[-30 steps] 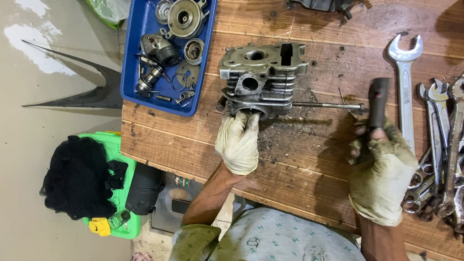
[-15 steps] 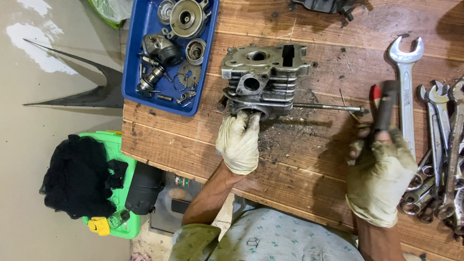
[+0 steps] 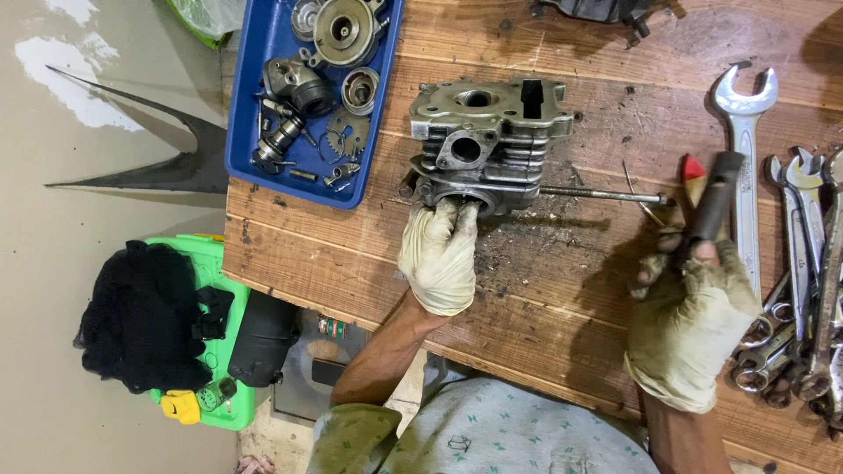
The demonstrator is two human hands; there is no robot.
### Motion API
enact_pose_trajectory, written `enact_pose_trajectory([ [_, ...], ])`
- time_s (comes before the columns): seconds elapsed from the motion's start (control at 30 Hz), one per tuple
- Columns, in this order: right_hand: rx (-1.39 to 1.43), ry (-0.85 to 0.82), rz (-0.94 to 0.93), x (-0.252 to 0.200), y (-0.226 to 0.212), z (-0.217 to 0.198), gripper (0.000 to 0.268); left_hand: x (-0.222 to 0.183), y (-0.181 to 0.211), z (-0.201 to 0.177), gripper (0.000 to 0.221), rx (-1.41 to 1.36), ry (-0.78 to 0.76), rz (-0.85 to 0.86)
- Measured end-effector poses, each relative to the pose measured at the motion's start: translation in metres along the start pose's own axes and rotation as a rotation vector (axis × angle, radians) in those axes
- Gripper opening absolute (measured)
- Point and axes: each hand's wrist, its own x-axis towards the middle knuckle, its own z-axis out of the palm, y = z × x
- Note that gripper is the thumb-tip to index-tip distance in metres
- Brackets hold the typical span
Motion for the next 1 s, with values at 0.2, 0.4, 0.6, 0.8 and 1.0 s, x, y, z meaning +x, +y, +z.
enact_pose_trajectory([
  [0.2,0.013,-0.051,0.098,-0.001,-0.005,0.006,0.039,-0.001,-0.002,-0.001,0.012,0.009,-0.062,0.047],
  [0.4,-0.023,-0.006,0.058,-0.002,0.007,0.000,0.051,-0.002,-0.002,0.002,0.017,0.015,-0.013,-0.009],
  [0.6,-0.032,-0.104,0.075,-0.003,0.001,-0.001,0.050,-0.005,-0.001,0.004,0.017,0.005,-0.011,-0.006],
  [0.8,0.045,0.050,-0.042,-0.004,0.007,0.004,0.016,-0.005,-0.002,0.006,0.018,0.051,0.004,-0.020],
  [1.0,0.073,0.061,-0.001,-0.002,0.008,0.001,0.040,-0.009,-0.009,0.012,0.015,0.046,0.056,0.112],
])
